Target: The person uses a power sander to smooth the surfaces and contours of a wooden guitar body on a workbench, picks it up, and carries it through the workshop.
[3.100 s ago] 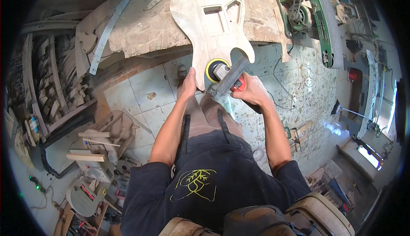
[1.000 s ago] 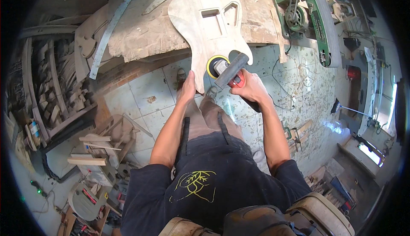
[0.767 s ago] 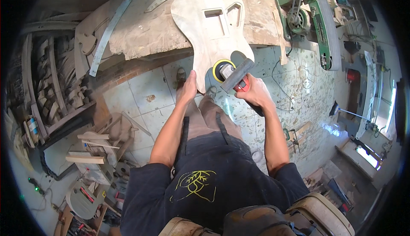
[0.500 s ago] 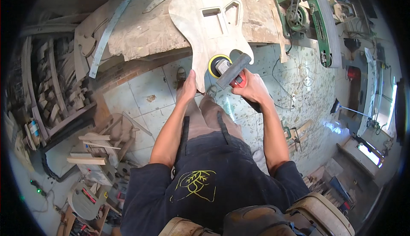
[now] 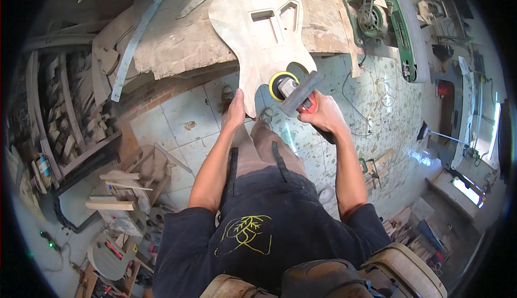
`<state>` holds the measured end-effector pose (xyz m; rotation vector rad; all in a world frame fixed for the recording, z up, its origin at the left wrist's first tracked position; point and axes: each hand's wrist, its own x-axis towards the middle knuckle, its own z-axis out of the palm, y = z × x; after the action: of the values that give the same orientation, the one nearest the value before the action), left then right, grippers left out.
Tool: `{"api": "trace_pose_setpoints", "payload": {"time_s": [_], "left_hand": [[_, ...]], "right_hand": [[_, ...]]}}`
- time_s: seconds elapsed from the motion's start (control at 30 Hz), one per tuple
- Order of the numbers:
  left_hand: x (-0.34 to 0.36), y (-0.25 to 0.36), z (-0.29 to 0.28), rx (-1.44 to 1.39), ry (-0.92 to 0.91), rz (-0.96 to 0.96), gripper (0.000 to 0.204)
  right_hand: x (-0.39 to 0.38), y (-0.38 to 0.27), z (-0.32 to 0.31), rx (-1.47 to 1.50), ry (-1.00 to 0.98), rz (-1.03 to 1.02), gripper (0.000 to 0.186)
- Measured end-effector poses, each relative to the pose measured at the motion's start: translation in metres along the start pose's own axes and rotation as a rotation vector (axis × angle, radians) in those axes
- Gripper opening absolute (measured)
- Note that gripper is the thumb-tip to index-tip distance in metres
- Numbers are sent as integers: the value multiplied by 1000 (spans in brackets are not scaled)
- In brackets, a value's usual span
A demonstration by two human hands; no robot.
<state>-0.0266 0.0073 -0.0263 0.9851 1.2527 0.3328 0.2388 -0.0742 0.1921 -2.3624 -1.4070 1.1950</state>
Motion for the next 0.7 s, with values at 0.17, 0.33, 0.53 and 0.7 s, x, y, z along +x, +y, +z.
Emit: {"api": "trace_pose_setpoints", "payload": {"time_s": [0.17,0.33,0.53,0.7], "left_hand": [[1,0,1,82,-30,-12,94],[-1,0,-1,181,7,-11,94],[0,-1,-2,144,-20,-41,93],[-2,8,-1,99,-48,-5,94]], "right_hand": [[15,0,6,12,-12,-36,64],[-11,16,7,-21,-70,30,66],[-17,3,-5,38,-66,18,65],[24,5,-1,-5,-12,-96,61]]}}
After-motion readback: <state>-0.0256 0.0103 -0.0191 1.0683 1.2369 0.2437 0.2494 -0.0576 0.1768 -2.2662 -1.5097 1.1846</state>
